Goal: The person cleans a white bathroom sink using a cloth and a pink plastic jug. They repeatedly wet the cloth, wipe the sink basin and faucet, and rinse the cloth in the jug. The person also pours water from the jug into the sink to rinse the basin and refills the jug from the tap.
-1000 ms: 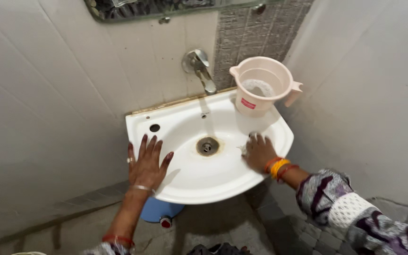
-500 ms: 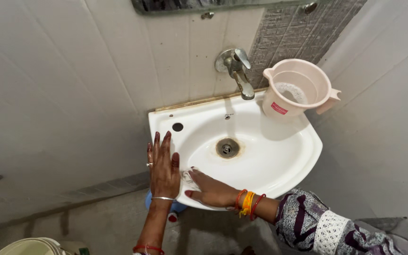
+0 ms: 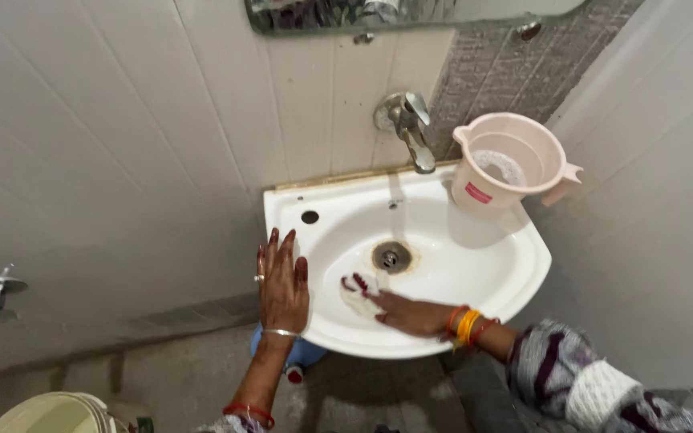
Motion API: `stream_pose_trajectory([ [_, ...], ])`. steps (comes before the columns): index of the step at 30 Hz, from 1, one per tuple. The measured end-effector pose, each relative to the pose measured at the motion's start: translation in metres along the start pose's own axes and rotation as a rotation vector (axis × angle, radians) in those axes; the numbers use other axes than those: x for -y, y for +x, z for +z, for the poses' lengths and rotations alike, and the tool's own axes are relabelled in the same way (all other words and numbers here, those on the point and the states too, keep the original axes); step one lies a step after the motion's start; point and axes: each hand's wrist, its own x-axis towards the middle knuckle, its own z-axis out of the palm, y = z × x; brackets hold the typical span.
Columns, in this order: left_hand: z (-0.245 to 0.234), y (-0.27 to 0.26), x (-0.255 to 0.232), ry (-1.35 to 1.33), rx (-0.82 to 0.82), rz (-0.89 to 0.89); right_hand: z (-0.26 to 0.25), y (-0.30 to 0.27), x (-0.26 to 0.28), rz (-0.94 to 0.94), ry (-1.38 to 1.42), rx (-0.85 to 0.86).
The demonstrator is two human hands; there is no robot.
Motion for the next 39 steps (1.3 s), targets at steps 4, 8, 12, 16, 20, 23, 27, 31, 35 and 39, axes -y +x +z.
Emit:
stream_pose_trajectory([
  [4,0.001,-0.004,0.002,-0.060,-0.046,-0.048,-0.001,0.011,0.060,-0.078,0.209,0.004],
  [8,0.002,0.000,0.007,-0.109,-0.059,-0.033,0.019,0.052,0.113,-0.183,0.364,-0.427],
  [12,-0.001,-0.005,0.004,-0.106,-0.142,-0.072,0.004,0.042,0.118,-0.357,0.429,-0.674],
  [16,-0.001,-0.005,-0.002,-0.192,-0.311,-0.070,-0.016,0.053,0.141,-0.508,0.118,-0.942],
  [20,0.003,-0.004,0.005,-0.144,-0.330,-0.077,-0.040,0.117,0.161,-0.433,-0.229,-0.877],
  [23,0.008,-0.007,0.012,0.006,-0.264,-0.114,-0.086,0.154,0.123,-0.142,-0.547,-1.172],
  [27,0.014,0.001,0.019,0.018,-0.211,-0.188,-0.107,0.130,0.033,-0.091,-0.374,-1.383],
  [31,0.007,0.001,0.013,-0.008,-0.214,-0.180,-0.116,0.161,-0.010,0.247,0.033,-1.715],
  [35,0.001,0.005,0.003,-0.051,-0.254,-0.184,-0.086,0.206,0.032,0.315,0.210,-1.640],
  [39,0.000,0.005,0.002,-0.092,-0.276,-0.201,-0.064,0.200,0.092,0.183,-0.203,-1.364],
])
